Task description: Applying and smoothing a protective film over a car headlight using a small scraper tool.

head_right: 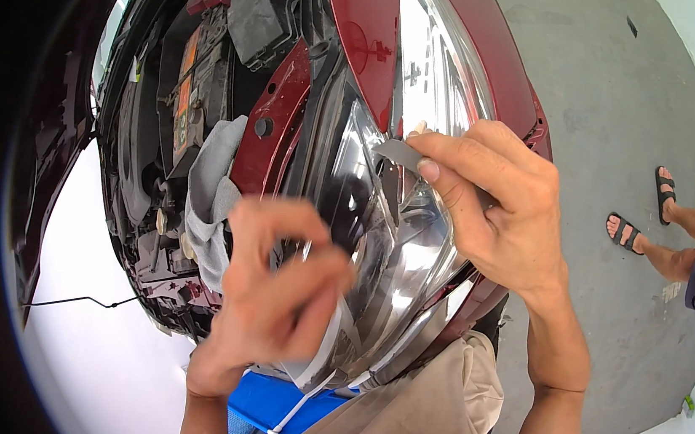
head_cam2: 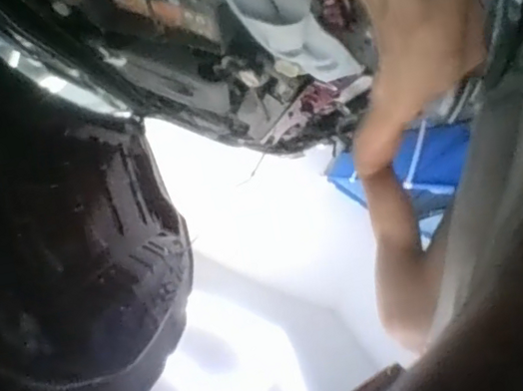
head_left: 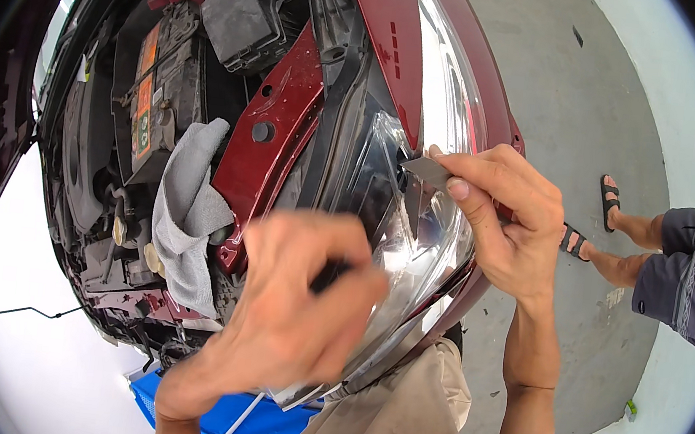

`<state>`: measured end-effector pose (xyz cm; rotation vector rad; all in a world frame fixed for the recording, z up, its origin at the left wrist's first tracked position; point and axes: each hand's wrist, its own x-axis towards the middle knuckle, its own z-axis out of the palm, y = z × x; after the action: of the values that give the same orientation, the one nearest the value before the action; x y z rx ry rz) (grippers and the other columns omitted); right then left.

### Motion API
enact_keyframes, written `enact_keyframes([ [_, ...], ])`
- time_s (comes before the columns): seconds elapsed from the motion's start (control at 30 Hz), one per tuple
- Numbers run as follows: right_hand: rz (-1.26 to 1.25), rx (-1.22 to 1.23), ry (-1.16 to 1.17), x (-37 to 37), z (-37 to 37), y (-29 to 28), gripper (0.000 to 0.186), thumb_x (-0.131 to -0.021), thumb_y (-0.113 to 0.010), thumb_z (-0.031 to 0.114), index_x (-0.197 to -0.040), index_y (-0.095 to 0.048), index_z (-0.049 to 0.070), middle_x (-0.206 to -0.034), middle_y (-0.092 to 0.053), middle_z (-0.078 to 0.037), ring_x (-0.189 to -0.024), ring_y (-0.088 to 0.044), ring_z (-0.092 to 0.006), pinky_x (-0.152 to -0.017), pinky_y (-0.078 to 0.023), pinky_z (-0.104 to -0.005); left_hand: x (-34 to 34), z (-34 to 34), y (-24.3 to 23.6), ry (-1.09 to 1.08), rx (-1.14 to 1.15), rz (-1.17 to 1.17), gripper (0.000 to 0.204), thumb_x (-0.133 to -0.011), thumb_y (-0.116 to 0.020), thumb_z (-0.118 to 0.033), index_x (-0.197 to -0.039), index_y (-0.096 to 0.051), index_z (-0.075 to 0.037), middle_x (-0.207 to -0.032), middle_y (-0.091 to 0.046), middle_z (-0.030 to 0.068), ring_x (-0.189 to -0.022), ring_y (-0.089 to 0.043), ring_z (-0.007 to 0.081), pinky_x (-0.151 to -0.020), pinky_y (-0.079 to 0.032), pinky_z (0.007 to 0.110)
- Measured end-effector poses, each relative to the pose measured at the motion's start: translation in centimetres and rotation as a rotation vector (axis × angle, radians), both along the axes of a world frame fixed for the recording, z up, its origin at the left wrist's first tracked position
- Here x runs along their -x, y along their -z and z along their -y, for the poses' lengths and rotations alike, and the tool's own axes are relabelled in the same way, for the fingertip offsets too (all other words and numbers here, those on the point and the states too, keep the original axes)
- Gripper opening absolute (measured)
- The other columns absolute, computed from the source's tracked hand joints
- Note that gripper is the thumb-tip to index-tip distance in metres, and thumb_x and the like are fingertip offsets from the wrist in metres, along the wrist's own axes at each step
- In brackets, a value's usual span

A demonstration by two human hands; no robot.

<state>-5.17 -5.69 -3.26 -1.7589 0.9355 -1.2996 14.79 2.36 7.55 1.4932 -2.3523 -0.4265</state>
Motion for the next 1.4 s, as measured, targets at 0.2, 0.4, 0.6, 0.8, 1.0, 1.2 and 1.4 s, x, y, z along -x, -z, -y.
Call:
enact_keyframes([
  [0.2, 0.256, -0.246, -0.157, 0.9, -1.3, -0.7, 0.012, -0.090, -0.069, 0.004, -0.100, -0.074, -0.003, -0.077, -0.066, -0.008, -0.067, -0.057, -0.0118, -0.061, -0.043, -0.0259, -1.6, -1.4, 0.5, -0.119, -0.126, -0.186, 0.049, -0.088, -0.070, -0.046, -0.103, -0.074, 0.000, -0.098, -0.062, 0.0129, -0.080, -0.060, 0.0214, -0.069, -0.048, 0.030],
  [0.4, 0.174, -0.122, -0.235, 0.1, -5.1, -2.4, 0.014, -0.076, -0.075, -0.007, -0.090, -0.072, -0.004, -0.075, -0.065, -0.010, -0.065, -0.059, -0.0168, -0.057, -0.045, -0.0291, 0.5, -0.9, 1.1, -0.363, -0.563, -0.751, 0.017, -0.082, -0.081, -0.008, -0.092, -0.070, 0.002, -0.077, -0.061, 0.0025, -0.065, -0.050, 0.0035, -0.055, -0.038, 0.021],
  [0.6, 0.389, -0.404, 0.058, 3.0, -5.4, -0.2, 0.014, -0.097, -0.068, 0.011, -0.096, -0.067, -0.003, -0.081, -0.059, 0.004, -0.070, -0.047, -0.0014, -0.060, -0.035, -0.0182, -0.1, -2.4, 1.8, -0.215, -0.365, -0.560, 0.020, -0.080, -0.060, 0.013, -0.095, -0.069, 0.003, -0.084, -0.064, 0.0072, -0.070, -0.056, 0.0126, -0.061, -0.043, 0.024],
  [0.8, 0.268, -0.316, 0.103, 0.9, -1.9, 1.0, 0.017, -0.097, -0.070, 0.013, -0.099, -0.069, -0.004, -0.081, -0.063, 0.003, -0.072, -0.052, -0.0022, -0.063, -0.039, -0.0173, 3.0, 1.0, 4.1, -0.273, 0.177, 0.181, 0.052, -0.084, -0.074, -0.020, -0.133, -0.062, -0.008, -0.125, -0.049, 0.0158, -0.103, -0.042, 0.0324, -0.090, -0.040, 0.042],
  [1.0, 0.244, -0.243, 0.024, 0.1, -1.1, 1.5, 0.018, -0.095, -0.073, 0.014, -0.098, -0.071, -0.004, -0.078, -0.063, 0.003, -0.069, -0.052, -0.0018, -0.060, -0.039, -0.0174, -0.3, 2.3, 4.0, -0.136, 0.290, -0.242, 0.004, -0.081, -0.069, -0.005, -0.079, -0.073, -0.005, -0.108, -0.063, 0.0126, -0.095, -0.055, 0.0199, -0.088, -0.042, 0.030],
  [1.2, 0.019, -0.067, -0.062, 0.3, 0.9, -0.3, 0.013, -0.092, -0.073, 0.010, -0.097, -0.073, -0.002, -0.076, -0.065, 0.002, -0.066, -0.053, -0.0025, -0.059, -0.042, -0.0185, 0.3, 5.2, 2.5, -0.219, 0.154, -0.279, 0.012, -0.081, -0.071, -0.005, -0.090, -0.068, 0.002, -0.083, -0.063, 0.0142, -0.078, -0.059, 0.0252, -0.070, -0.046, 0.034],
  [1.4, -0.121, -0.022, 0.007, 0.2, 0.3, -0.6, 0.019, -0.096, -0.071, 0.010, -0.105, -0.072, -0.006, -0.087, -0.070, -0.003, -0.080, -0.063, -0.0064, -0.074, -0.049, -0.0183, 0.0, 5.7, 3.5, -0.202, 0.243, -0.280, 0.011, -0.081, -0.071, -0.006, -0.087, -0.066, 0.001, -0.079, -0.060, 0.0141, -0.077, -0.059, 0.0290, -0.071, -0.046, 0.038],
])
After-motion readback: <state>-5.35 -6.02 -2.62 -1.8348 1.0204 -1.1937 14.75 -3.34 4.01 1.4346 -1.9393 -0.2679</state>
